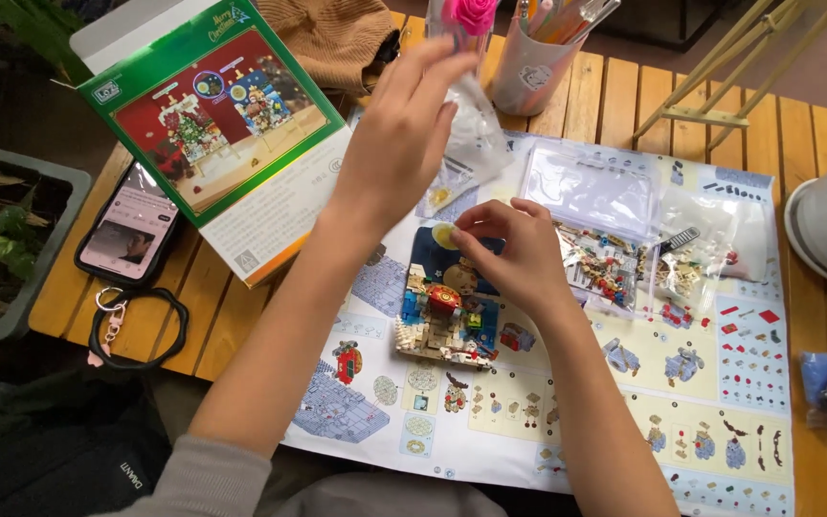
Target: Assembling a small Christmas-themed building block set on a wooden table, including opening parts bags and following instructions.
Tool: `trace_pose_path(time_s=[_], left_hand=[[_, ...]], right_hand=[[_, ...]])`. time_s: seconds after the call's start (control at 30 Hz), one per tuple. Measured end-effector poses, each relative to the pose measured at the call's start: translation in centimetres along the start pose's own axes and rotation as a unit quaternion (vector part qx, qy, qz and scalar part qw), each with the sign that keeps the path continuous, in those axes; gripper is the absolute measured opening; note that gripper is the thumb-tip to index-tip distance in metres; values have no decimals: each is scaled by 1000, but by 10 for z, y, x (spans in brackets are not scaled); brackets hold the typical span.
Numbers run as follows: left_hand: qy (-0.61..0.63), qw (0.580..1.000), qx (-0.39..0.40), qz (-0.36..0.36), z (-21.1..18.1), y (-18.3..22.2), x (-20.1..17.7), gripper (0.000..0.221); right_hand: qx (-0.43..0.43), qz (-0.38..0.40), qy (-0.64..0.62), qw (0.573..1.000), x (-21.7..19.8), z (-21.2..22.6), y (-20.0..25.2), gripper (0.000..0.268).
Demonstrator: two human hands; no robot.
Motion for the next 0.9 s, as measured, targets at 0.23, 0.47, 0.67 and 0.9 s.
trace_pose_path(time_s=[0.23,0.47,0.67,0.9], left_hand=[[56,983,-141,101,-29,70,-23,22],[11,933,-250,260,-14,90,-12,40],[47,946,-205,245,5,85,14,33],[160,939,-212,217,9,89,10,31]], right_hand=[[-13,5,-16,1000,0,4,1,13],[-32,20,20,999,1,7,-2,20],[-34,18,81,996,5,2,-2,19],[-51,13,138,989,12,-4,-3,17]])
Point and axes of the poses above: each hand's wrist, its own y-axis away from the middle knuckle, its own x-axis out of the palm, z = x × y, the point moved 2 cm from there along -y, towards the middle knuckle, and after that the axes turned 3 degrees about -z, right-handed, at the moved point
